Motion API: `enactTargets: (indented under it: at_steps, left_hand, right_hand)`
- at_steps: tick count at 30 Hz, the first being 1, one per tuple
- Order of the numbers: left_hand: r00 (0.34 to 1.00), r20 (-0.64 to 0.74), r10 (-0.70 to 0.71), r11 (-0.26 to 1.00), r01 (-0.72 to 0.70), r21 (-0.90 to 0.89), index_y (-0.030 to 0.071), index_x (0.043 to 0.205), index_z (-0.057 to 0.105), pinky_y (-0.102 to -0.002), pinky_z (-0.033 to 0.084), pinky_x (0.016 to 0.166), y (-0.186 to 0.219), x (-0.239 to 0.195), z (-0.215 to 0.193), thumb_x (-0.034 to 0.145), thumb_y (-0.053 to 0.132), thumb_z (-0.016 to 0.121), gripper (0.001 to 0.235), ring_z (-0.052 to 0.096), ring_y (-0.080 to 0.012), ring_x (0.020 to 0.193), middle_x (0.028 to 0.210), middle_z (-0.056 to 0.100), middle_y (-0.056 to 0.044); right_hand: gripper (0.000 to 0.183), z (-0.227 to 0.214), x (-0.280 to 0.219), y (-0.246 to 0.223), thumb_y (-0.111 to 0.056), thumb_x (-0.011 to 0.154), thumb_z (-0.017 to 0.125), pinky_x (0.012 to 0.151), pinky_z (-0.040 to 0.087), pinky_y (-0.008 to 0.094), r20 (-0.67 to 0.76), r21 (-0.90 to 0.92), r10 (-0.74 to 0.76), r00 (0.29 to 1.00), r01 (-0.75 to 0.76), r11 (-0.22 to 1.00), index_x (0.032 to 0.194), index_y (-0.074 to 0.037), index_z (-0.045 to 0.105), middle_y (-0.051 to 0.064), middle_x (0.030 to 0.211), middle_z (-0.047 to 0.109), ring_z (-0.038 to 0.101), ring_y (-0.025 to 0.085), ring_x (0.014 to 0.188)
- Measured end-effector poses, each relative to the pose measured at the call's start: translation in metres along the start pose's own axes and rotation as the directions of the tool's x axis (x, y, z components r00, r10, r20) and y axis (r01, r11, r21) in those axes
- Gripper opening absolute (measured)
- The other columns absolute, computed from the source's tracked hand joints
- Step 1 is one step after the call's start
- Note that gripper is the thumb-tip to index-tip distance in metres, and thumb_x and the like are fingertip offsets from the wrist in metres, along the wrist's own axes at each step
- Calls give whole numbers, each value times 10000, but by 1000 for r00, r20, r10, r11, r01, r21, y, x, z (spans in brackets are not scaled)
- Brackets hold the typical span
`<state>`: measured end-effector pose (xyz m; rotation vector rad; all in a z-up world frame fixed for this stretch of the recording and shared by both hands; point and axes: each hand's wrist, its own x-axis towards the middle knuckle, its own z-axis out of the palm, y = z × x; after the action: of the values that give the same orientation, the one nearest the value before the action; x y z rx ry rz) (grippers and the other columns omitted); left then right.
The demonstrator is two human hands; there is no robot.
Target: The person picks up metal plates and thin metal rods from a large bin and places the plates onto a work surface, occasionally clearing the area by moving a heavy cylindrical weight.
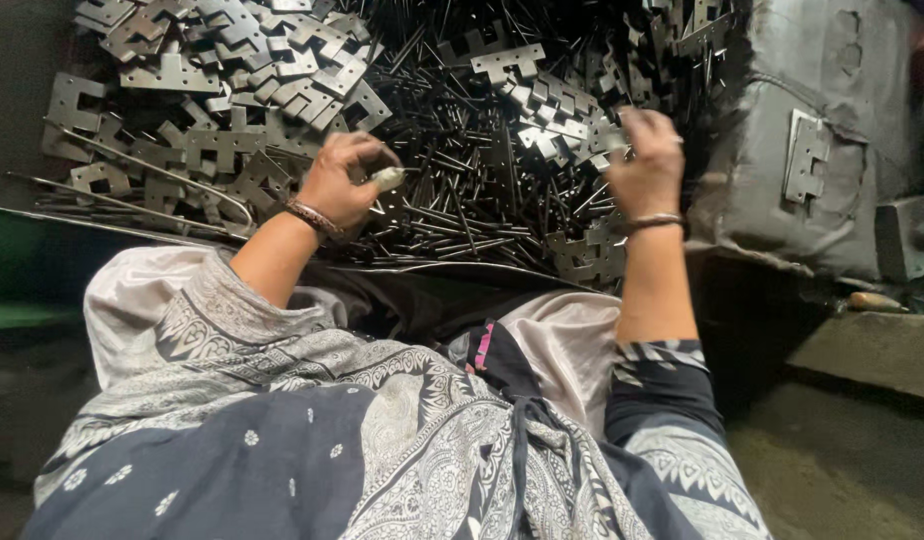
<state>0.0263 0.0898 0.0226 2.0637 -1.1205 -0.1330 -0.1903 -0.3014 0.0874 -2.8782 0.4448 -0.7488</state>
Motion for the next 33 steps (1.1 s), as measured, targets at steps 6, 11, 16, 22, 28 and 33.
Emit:
enactTargets:
  at_steps: [6,11,16,22,28,33]
  left_hand:
    - [995,-33,-98,462,16,-887,25,1214,689,-296,552,989,44,28,-4,1058,261,658,285,638,-179,1078,1190,695,-78]
    - [972,-47,-229,-571,-174,-803,-51,1386,511,-403,609,822,30,40,-24,1181,333,472,437,696,-271,963,1180,649,-183]
    - [807,381,-450,-60,399,-915,187,1342,534,-361,661,722,59,65,-14,931,370,538,450,755,-215,822,1201,730,-113]
    - [804,418,423,883,-470,11,108,976,759,-412,539,971,96,32,61,695,136,786,283,649,-301,1123,1196,692,-83]
    - [700,542,465,812,-581,54,145,927,764,-461,518,920,80,35,81,865,123,723,78,640,-306,1086,1087,701,-81]
    - [988,-28,154,774,-138,-617,86,1156,701,-371,565,882,68,41,82,1015,162,683,161,697,-266,994,1073,734,-80]
  right_hand:
    - [466,65,18,-50,-2,824,753,968,546,399,319,53,2,948,-20,998,1274,-115,720,161,1258,674,669,336,1110]
    - [592,62,6,-32,89,717,721,943,553,415,388,-10,-87,918,99,995,1288,-64,683,176,1186,693,669,384,1071]
    - [481,37,-16,-18,80,926,711,892,606,382,-47,57,-92,995,94,994,1390,-8,621,179,1123,740,741,296,965]
    - [578,3,-39,-32,52,850,643,777,593,278,-62,449,424,903,-354,820,1421,-35,623,68,931,730,699,155,788]
    - [474,25,-56,-24,27,781,819,778,584,257,132,610,431,893,-416,675,1221,3,647,29,1043,709,672,81,884]
    - [333,9,-55,-8,52,837,863,762,591,328,191,714,571,798,-512,477,1085,12,645,89,973,691,666,167,847]
